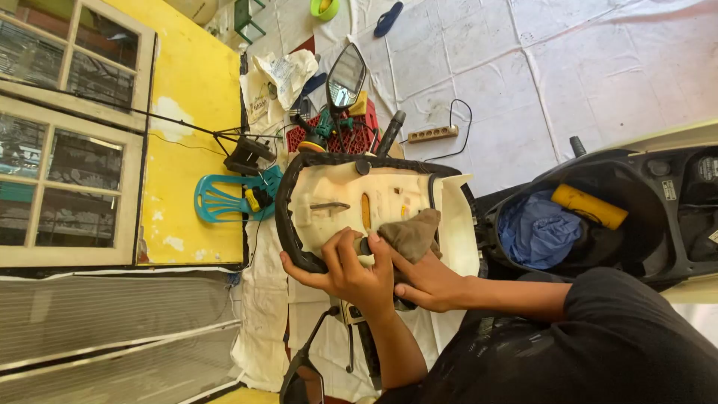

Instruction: The person scrubs a white motorcycle part with a grey cloth, focusing on the edges and crevices. They hold the part with one hand while wiping it with the other, occasionally adjusting their grip to reach different areas.

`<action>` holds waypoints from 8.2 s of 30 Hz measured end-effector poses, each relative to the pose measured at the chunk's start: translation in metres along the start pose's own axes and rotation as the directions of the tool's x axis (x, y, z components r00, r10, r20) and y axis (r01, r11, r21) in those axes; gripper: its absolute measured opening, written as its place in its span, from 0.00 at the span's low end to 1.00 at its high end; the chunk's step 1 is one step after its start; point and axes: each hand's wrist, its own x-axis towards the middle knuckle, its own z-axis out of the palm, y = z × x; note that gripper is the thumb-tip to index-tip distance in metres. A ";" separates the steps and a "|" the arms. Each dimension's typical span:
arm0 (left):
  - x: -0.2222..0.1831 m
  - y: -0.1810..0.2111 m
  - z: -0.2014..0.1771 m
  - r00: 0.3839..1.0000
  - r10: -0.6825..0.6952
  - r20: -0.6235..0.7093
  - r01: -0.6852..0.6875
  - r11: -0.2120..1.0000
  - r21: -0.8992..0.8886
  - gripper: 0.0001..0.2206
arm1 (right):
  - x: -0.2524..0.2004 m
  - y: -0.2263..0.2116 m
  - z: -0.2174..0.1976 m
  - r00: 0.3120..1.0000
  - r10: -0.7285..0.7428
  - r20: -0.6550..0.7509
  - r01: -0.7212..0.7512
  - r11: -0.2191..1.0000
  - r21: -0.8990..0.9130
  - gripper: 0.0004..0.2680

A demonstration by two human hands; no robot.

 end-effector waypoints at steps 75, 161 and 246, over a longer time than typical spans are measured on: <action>-0.022 0.013 -0.004 0.998 -0.065 -0.007 0.065 0.998 0.014 0.12 | -0.019 0.081 0.015 0.992 -0.079 0.104 0.081 0.997 -0.016 0.29; -0.028 0.007 -0.002 0.998 0.011 -0.069 -0.003 0.994 0.113 0.17 | 0.004 0.023 -0.037 0.933 -0.359 -0.030 0.356 0.931 -0.085 0.32; -0.017 0.049 -0.016 0.995 -0.019 -0.103 0.025 0.998 0.055 0.05 | 0.019 0.092 0.037 0.823 -0.549 -0.147 0.553 0.833 -0.018 0.20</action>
